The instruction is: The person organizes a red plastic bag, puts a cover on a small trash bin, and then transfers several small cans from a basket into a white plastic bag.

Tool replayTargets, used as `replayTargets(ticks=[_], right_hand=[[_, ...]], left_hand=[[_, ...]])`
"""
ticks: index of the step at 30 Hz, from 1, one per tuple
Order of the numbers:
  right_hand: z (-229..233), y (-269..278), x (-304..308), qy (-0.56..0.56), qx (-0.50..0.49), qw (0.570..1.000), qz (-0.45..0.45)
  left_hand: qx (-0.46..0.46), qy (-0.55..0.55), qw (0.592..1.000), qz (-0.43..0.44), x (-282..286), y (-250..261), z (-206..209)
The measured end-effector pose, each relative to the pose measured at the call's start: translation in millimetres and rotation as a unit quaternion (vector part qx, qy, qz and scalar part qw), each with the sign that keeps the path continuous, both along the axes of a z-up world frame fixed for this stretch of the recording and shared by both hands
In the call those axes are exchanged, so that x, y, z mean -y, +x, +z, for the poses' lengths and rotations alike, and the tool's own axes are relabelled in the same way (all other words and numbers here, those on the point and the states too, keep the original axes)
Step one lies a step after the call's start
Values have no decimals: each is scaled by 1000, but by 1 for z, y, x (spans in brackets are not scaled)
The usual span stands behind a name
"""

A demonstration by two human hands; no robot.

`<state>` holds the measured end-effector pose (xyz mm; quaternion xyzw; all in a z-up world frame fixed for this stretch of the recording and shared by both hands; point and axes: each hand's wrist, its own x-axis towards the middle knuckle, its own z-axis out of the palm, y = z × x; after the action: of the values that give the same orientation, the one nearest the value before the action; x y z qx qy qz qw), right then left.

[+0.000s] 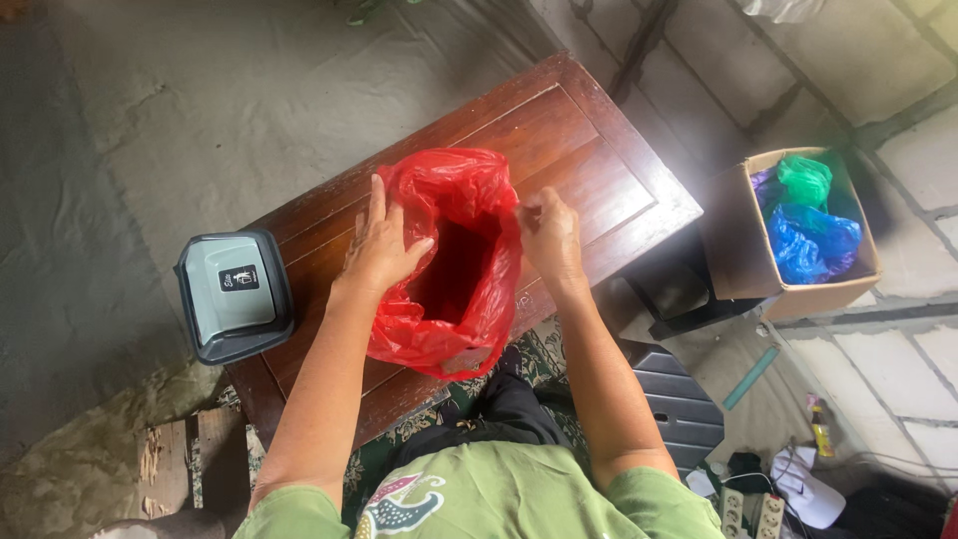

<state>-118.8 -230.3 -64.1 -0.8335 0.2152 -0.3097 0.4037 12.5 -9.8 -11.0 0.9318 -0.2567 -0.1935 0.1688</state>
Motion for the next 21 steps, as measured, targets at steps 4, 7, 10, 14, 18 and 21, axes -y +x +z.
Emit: replayTargets(ticks=[4, 7, 10, 14, 18, 21], right_hand=[[-7, -7, 3, -8, 22, 999, -44], [-28, -4, 5, 86, 4, 995, -54], [-52, 0, 5, 159, -20, 987, -28], [-45, -2, 0, -39, -36, 997, -61], [0, -18, -17, -34, 8, 999, -26], [30, -35, -37, -96, -87, 986, 102]], left_hand=[[-6, 0, 1000, -9, -2, 1, 2], [-12, -8, 1000, -11, -3, 0, 3], [-24, -40, 999, -15, -7, 2, -2], [29, -126, 991, -43, -25, 5, -7], [69, -184, 979, -60, -47, -7, 2], [40, -123, 986, -102, -62, -29, 17]])
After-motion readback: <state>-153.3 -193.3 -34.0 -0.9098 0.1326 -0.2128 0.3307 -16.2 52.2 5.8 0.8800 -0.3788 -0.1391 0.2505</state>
